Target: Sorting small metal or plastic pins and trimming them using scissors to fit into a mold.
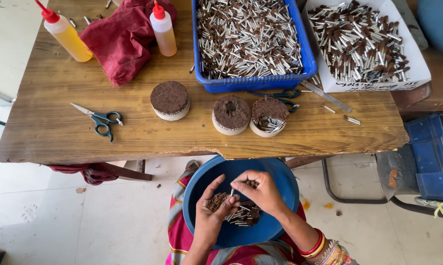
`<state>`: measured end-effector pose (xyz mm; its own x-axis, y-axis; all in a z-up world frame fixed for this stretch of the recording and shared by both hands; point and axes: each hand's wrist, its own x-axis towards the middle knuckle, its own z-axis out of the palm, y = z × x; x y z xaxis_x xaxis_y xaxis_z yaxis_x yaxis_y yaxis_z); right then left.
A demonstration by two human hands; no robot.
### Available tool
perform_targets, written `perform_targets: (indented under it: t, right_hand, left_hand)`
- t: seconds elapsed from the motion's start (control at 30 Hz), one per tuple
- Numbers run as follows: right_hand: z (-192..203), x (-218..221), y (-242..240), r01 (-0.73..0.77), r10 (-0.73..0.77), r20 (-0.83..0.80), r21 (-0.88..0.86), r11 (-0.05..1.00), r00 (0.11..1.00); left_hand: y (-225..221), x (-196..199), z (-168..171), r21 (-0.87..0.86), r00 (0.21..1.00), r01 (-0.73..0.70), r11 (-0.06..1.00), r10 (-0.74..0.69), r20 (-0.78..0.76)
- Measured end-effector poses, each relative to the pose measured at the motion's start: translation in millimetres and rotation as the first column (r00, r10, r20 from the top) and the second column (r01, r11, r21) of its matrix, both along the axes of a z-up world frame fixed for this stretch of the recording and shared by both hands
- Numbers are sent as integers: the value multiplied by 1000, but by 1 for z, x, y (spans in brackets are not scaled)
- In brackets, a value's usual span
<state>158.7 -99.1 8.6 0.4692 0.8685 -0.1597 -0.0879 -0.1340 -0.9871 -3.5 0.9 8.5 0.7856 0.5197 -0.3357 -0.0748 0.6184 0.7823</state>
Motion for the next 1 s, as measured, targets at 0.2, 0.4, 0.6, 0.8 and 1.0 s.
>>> perform_targets:
  t: [0.2,0.4,0.6,0.8,1.0]
  right_hand:
    - [-13,8,1,-173,171,-78,-15,985,982]
    - [-1,0,7,139,-144,132,47,989,981]
    - [95,11,51,-5,-57,764,78,997,642]
    - [221,64,116,24,-528,849,529,848,-28]
    - [101,-2,58,-483,5,949,156,861,314]
  left_hand:
    - [2,-4,12,-60,999,46,997,-47,-2]
    - [-2,-9,1,-15,994,93,996,-92,52]
    - [-2,-5,-40,-51,999,12,999,-10,40]
    - [-1,10,-134,-325,997,-56,944,70,31]
    - [30,72,-172,-243,970,-52,969,107,218]
